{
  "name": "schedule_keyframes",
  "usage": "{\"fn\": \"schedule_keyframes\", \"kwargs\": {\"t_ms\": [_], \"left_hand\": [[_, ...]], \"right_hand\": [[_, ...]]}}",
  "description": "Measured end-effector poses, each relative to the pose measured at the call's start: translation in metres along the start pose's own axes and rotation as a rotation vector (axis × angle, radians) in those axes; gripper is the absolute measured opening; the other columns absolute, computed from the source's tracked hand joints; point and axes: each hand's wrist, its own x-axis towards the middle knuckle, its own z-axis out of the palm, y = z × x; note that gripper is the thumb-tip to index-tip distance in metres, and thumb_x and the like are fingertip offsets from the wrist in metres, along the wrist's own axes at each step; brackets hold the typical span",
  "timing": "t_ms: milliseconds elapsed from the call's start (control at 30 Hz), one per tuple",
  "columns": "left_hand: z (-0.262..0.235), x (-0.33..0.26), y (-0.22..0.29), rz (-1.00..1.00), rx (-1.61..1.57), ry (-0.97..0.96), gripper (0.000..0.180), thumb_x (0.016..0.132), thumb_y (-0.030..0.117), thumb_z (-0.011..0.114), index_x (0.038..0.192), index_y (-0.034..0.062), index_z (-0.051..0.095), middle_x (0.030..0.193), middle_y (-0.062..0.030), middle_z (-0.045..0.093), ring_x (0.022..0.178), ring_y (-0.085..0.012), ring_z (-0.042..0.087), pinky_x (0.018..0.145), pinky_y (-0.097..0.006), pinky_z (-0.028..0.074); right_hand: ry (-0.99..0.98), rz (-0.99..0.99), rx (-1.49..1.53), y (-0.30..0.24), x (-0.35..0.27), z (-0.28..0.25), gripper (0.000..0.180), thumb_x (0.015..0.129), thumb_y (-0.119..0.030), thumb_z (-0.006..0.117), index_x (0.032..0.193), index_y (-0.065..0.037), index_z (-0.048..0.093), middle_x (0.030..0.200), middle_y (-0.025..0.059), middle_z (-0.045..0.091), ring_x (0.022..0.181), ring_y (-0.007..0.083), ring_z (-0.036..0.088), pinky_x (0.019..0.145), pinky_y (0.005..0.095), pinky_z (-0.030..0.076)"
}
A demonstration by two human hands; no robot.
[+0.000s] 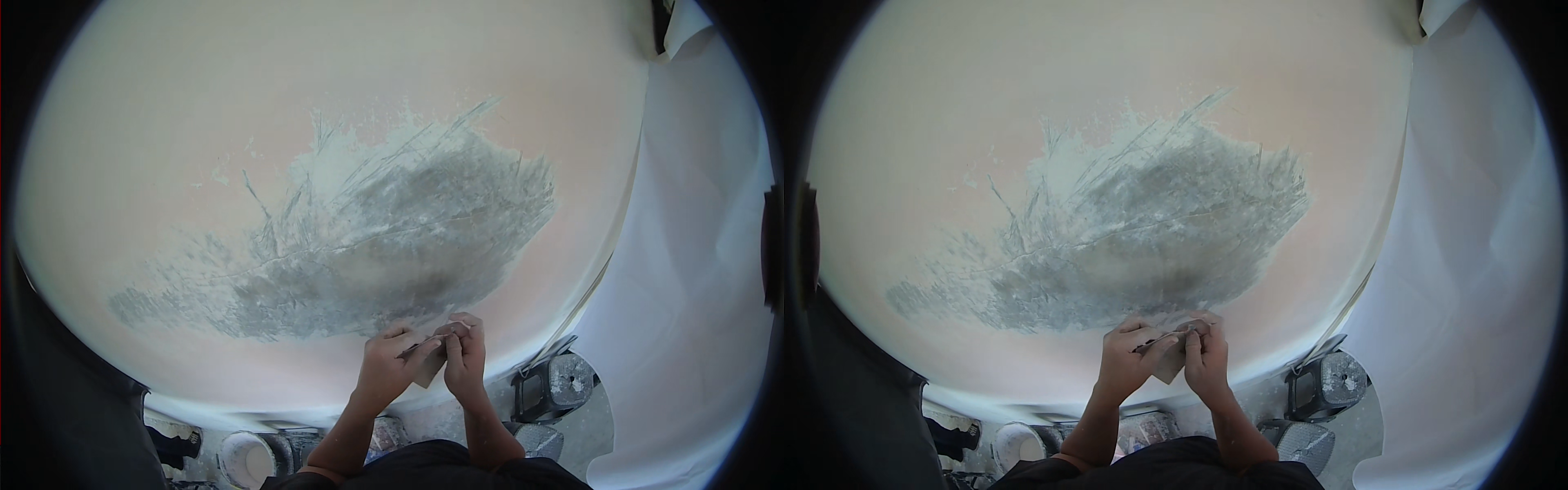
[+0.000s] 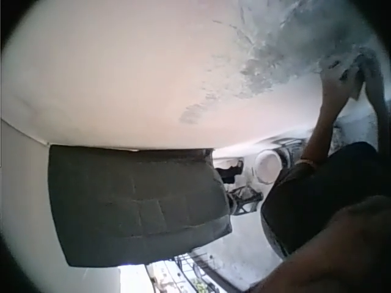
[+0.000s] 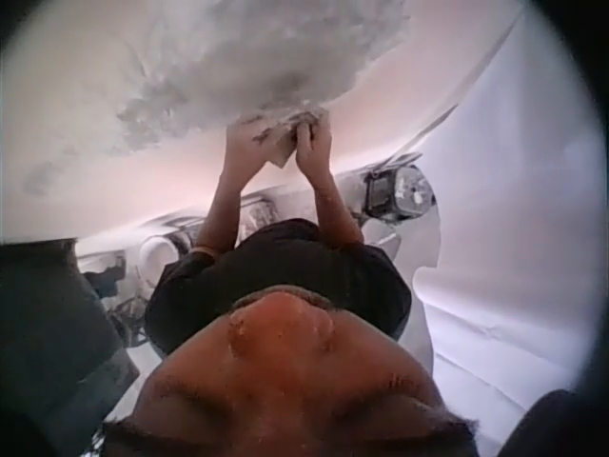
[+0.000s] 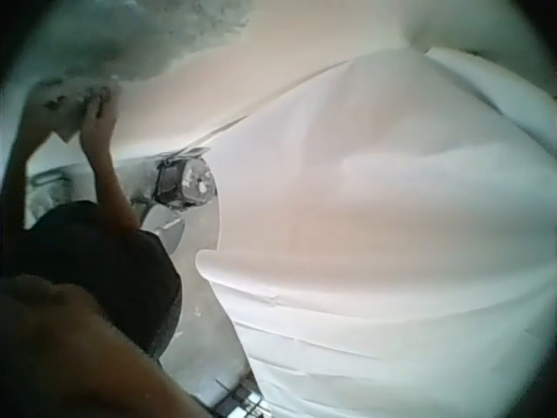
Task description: Sanding and scraping a patched wall surface to prepare it for painting.
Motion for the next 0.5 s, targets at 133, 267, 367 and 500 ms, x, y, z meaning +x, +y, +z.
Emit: {"fn": "schedule_keyframes", "kwargs": {"t_ms": [133,267,367,500], "left_hand": [[0.004,0.001,0.004,-0.021,0.002,0.031,0.011,0.081,0.009,0.079,0.088,0.0024,0.075,0.076,-0.0110,0.064,0.065,-0.0244,0.063,0.058,-0.034,0.049],[0.014,0.000,0.003,0.078,0.220,0.221,0.013,0.079,0.008,0.080,0.092,0.0053,0.077,0.079,-0.0078,0.065,0.066,-0.0226,0.064,0.058,-0.032,0.050],[0.027,-0.003,-0.002,0.218,0.331,0.249,0.023,0.078,0.007,0.079,0.101,0.0085,0.078,0.086,-0.0048,0.066,0.073,-0.0216,0.065,0.062,-0.031,0.052],[0.042,-0.014,0.002,0.253,0.315,0.136,0.035,0.077,0.008,0.077,0.112,0.0082,0.075,0.097,-0.0058,0.066,0.085,-0.0233,0.066,0.071,-0.033,0.055]], "right_hand": [[0.211,0.045,0.213,-0.012,-0.002,0.002,0.030,0.096,0.002,0.060,0.124,-0.001,0.051,0.095,0.0107,0.061,0.082,0.0143,0.059,0.075,0.0271,0.048],[0.156,-0.390,-0.845,-0.031,0.003,-0.010,0.019,0.090,-0.001,0.067,0.108,0.002,0.068,0.106,0.0161,0.059,0.092,0.0278,0.060,0.083,0.0366,0.050],[0.013,-0.096,-0.325,-0.036,0.003,-0.009,0.032,0.096,-0.011,0.060,0.125,0.004,0.062,0.124,0.0188,0.056,0.107,0.0317,0.059,0.093,0.0396,0.049],[-0.074,-0.138,-0.079,-0.018,-0.004,-0.015,0.049,0.103,-0.022,0.051,0.143,0.005,0.045,0.145,0.0235,0.041,0.130,0.0341,0.048,0.108,0.0391,0.040]]}}
